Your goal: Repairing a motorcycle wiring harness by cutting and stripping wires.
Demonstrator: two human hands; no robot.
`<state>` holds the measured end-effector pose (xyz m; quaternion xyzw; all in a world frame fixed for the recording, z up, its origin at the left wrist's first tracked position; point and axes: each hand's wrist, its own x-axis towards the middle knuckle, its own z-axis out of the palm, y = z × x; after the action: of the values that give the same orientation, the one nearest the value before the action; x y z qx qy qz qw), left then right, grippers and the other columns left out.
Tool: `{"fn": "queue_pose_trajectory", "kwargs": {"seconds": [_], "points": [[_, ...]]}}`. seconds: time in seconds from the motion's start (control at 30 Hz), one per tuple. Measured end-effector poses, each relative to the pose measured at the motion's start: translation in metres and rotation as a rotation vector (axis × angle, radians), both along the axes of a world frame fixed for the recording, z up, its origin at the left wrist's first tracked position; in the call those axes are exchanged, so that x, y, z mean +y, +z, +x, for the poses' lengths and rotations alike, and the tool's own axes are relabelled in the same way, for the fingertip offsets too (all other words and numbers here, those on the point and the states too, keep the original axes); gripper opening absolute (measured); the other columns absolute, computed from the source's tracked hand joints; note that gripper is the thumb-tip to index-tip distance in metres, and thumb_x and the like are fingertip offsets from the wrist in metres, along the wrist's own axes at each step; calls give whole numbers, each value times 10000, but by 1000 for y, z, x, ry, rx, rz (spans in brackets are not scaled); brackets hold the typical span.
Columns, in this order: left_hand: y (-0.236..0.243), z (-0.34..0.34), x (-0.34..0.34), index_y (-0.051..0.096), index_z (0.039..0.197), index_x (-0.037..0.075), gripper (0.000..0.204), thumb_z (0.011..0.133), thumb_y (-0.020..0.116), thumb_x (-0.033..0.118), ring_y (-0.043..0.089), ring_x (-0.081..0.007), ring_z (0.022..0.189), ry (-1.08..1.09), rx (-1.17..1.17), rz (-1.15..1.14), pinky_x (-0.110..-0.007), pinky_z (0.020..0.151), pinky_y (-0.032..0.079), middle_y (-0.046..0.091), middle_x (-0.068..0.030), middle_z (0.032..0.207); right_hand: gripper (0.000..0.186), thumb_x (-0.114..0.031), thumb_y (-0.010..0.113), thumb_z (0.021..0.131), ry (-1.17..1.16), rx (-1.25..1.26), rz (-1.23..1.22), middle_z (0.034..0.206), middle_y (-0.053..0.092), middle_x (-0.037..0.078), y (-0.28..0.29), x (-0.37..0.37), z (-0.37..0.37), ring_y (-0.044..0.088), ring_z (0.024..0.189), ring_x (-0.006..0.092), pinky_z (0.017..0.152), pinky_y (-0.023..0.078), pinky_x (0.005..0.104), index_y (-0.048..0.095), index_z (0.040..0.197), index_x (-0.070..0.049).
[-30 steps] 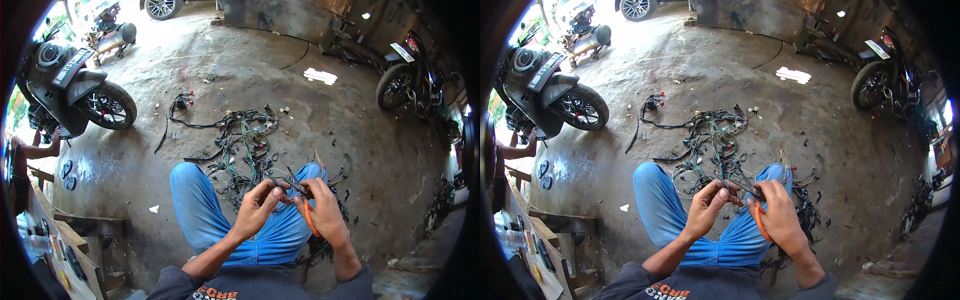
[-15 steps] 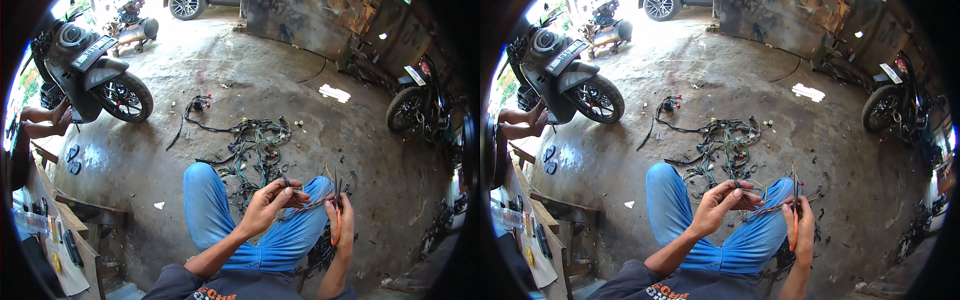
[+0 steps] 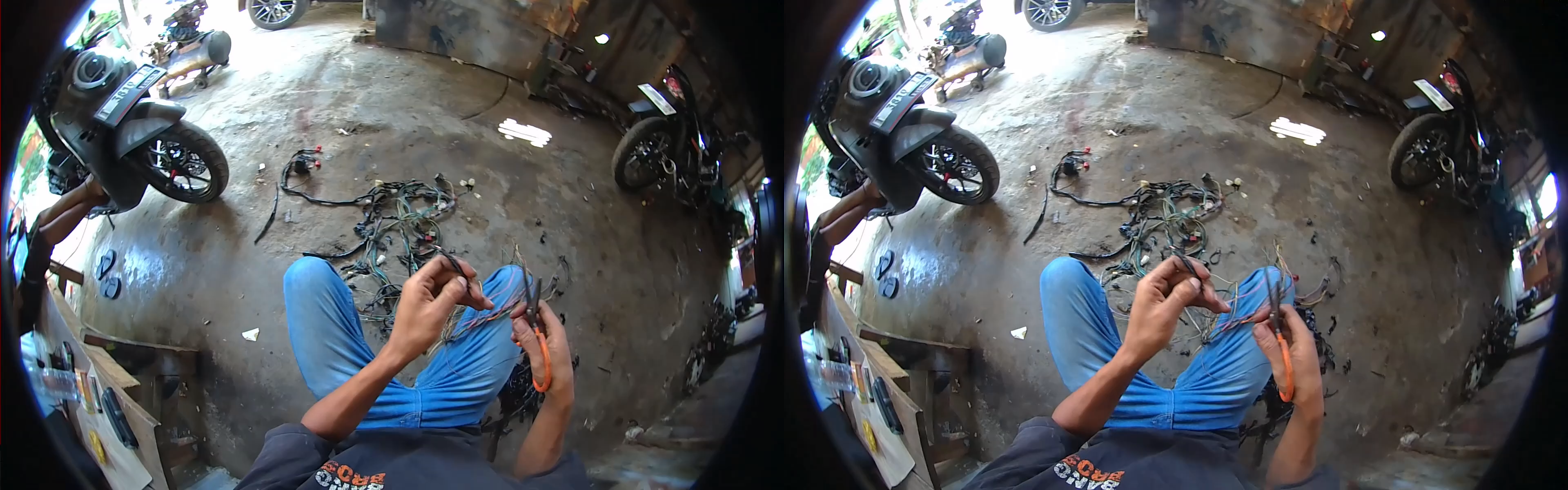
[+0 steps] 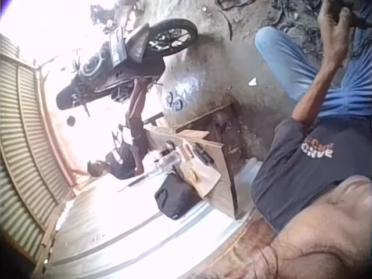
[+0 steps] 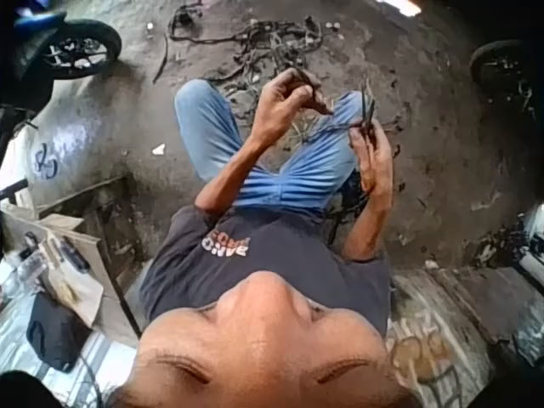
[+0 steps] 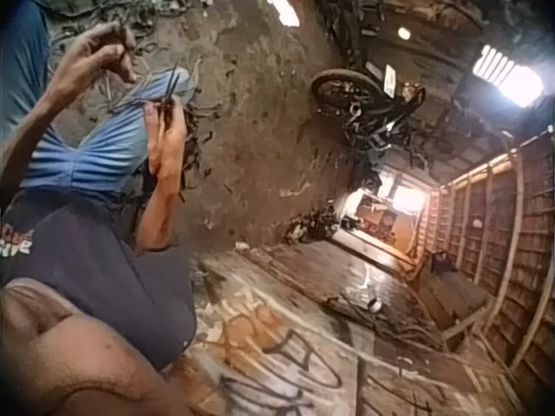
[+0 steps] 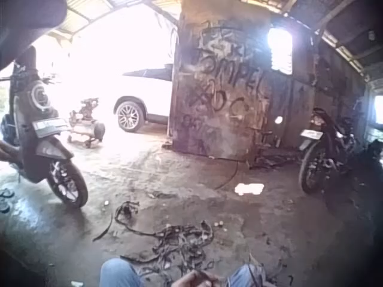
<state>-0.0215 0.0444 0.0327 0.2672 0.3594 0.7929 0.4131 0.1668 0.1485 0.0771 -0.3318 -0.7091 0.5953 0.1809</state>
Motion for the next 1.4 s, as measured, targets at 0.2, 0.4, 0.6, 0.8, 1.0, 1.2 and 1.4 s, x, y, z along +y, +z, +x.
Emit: {"fn": "queue_pose_trajectory", "kwargs": {"seconds": [0.2, 0.4, 0.6, 0.8, 1.0, 1.2, 1.4], "points": [[-3, -5, 3, 541, 1084, -28, 136, 1026, 472, 74, 679, -223, 725, 6, -51, 21, -355, 722, 594, 629, -103, 818, 584, -530, 681, 915, 259, 13, -324, 944, 614, 51, 18, -17, 10, 592, 843, 120, 770, 483, 272, 581, 1144, -1], [4, -3, -5, 506, 1337, -54, 324, 1072, 446, 122, 635, -132, 751, -12, 41, -8, -257, 703, 511, 654, -91, 908, 809, -742, 567, 849, 385, -3, -423, 937, 642, 99, 32, -31, -3, 641, 874, 155, 798, 494, 287, 566, 1150, 9], [11, 1, -10, 482, 1378, -61, 419, 1098, 406, 241, 686, -198, 836, -22, 54, -49, -331, 794, 573, 648, -183, 1208, 661, -635, 523, 938, 404, 32, -490, 939, 592, 54, 25, -33, -3, 606, 841, 130, 747, 483, 262, 549, 1145, -8], [3, 0, -6, 521, 1317, -58, 422, 1093, 417, 285, 730, -252, 814, -42, -13, -75, -361, 753, 610, 648, -207, 1234, 785, -751, 518, 881, 377, -3, -517, 927, 609, 89, 19, -31, -5, 633, 855, 163, 781, 492, 290, 555, 1131, -8], [0, 0, -4, 564, 1221, -46, 374, 1095, 420, 275, 725, -198, 863, -81, -54, -41, -345, 789, 617, 677, -161, 1133, 775, -745, 513, 888, 394, 10, -521, 917, 605, 83, 15, -27, -3, 621, 849, 154, 780, 487, 283, 555, 1127, -9], [-9, 5, -2, 600, 1147, -27, 346, 1088, 447, 278, 712, -162, 861, -63, -7, -107, -329, 782, 611, 686, -102, 1011, 767, -731, 519, 897, 395, 37, -560, 939, 602, 78, 12, -23, -3, 619, 854, 148, 787, 494, 281, 555, 1142, -5], [-7, 9, -2, 579, 1105, -30, 347, 1083, 446, 289, 712, -231, 775, -41, -65, -68, -355, 713, 605, 656, -90, 896, 806, -738, 536, 877, 397, 20, -553, 974, 574, 73, 9, -24, -2, 608, 863, 149, 790, 498, 287, 548, 1171, 12]]}}
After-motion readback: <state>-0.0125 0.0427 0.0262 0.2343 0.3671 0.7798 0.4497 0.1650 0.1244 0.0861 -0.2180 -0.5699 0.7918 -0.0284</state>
